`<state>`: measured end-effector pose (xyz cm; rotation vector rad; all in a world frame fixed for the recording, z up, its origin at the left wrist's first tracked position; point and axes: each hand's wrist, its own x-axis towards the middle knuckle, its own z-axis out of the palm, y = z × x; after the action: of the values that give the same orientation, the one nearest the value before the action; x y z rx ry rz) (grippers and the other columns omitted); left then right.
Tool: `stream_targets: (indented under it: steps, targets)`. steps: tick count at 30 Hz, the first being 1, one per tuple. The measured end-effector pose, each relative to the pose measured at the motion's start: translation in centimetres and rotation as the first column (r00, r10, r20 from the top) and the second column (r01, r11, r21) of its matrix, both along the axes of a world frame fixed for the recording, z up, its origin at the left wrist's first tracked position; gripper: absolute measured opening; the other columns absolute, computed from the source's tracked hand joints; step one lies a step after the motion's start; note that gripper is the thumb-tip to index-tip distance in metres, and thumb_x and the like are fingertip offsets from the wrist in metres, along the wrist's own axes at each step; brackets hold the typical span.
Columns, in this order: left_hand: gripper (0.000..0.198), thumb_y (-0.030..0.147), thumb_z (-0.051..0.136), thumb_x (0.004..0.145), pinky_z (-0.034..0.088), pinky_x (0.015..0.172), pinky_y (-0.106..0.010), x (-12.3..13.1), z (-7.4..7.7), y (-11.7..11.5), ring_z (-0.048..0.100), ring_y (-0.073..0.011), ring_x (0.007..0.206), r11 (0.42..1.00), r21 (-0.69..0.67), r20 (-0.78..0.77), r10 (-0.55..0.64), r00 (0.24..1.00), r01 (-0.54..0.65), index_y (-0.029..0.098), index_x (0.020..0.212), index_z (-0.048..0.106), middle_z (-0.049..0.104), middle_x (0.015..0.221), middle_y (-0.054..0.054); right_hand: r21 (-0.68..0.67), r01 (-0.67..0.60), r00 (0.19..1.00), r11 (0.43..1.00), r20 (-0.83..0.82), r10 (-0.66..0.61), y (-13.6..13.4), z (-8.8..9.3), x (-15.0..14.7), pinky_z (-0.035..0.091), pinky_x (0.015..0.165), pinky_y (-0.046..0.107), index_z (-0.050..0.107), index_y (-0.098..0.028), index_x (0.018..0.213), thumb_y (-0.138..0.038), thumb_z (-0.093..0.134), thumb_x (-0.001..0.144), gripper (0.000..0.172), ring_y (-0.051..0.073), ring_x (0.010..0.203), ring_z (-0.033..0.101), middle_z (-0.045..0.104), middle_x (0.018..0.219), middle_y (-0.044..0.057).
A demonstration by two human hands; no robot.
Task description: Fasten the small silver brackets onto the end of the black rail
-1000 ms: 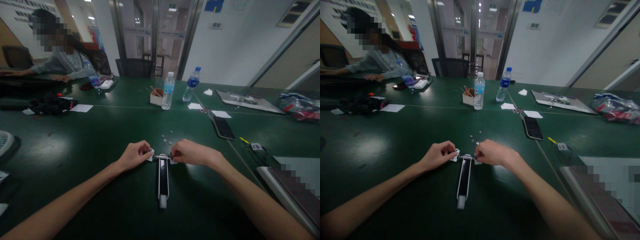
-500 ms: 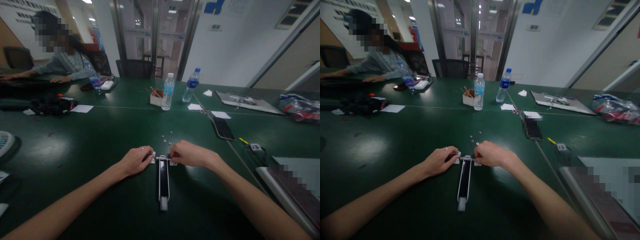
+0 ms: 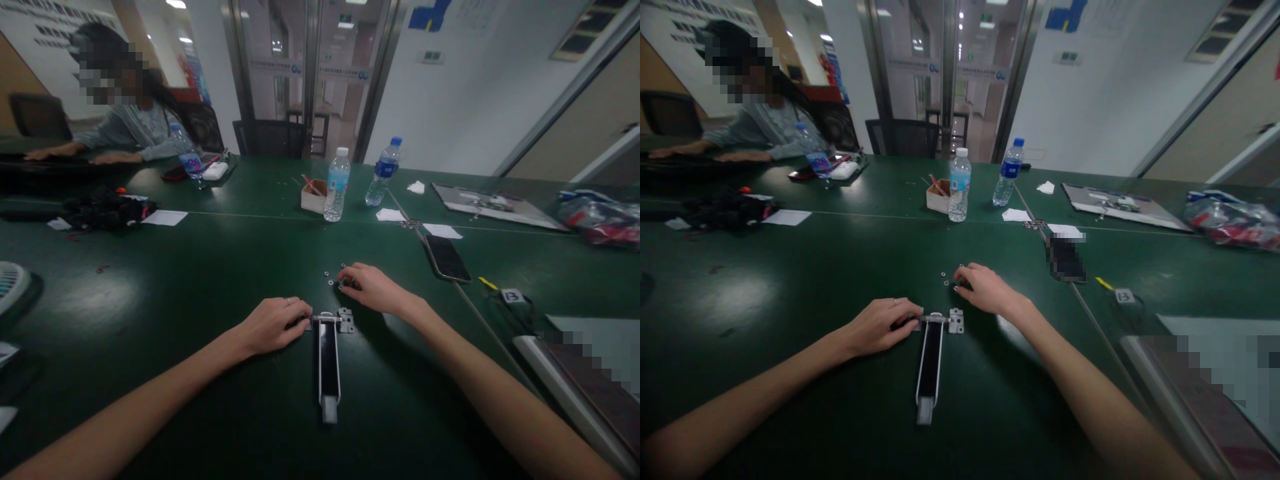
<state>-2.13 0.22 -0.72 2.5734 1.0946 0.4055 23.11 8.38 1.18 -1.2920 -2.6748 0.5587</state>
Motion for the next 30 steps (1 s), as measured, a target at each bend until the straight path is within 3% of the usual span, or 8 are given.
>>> stream_targets:
  steps: [7,17,23,30]
  targets:
    - [0.019,0.026,0.046,0.093,0.038,0.059,-0.024,-0.1,-0.2,0.1,0.052,-0.0136,0.067,1.000,-0.019,-0.001,-0.002,1.000,0.002,0.016,0.106,0.057,0.058,0.085,-0.002,-0.005,-0.048,0.998,0.999,0.044,0.048,-0.4,0.1,-0.6,0.043,0.071,0.030,0.063,-0.016,0.098,-0.026,0.051,0.089,0.018,0.015,0.080,0.055,0.059,0.092,0.006]
    - [0.017,0.023,0.046,0.093,0.038,0.060,-0.024,0.1,0.1,0.1,0.053,-0.0143,0.068,1.000,-0.005,-0.006,-0.007,1.000,0.007,0.016,0.104,0.057,0.058,0.086,-0.003,-0.055,-0.016,0.998,0.998,0.064,0.019,-1.8,3.6,-0.9,0.040,0.063,0.027,0.061,-0.013,0.080,-0.019,0.056,0.079,0.008,0.014,0.072,0.054,0.062,0.083,0.007]
    - [0.017,0.023,0.046,0.093,0.038,0.060,-0.024,0.1,0.1,0.1,0.053,-0.0139,0.068,1.000,-0.023,-0.016,-0.004,1.000,0.004,0.016,0.103,0.058,0.059,0.086,-0.003,-0.293,-0.092,0.994,0.952,0.023,0.103,-2.8,4.5,-0.8,0.040,0.057,0.024,0.063,-0.014,0.083,-0.027,0.059,0.079,0.014,0.011,0.065,0.056,0.065,0.079,0.002]
    - [0.018,0.024,0.046,0.093,0.039,0.060,-0.024,0.1,0.2,0.1,0.053,-0.0141,0.067,1.000,-0.028,-0.014,-0.002,1.000,0.001,0.016,0.102,0.058,0.058,0.084,-0.003,-0.398,-0.186,0.981,0.898,-0.032,0.189,-2.7,3.7,-0.7,0.046,0.062,0.023,0.067,-0.015,0.093,-0.022,0.057,0.082,0.017,0.012,0.071,0.062,0.068,0.082,0.001]
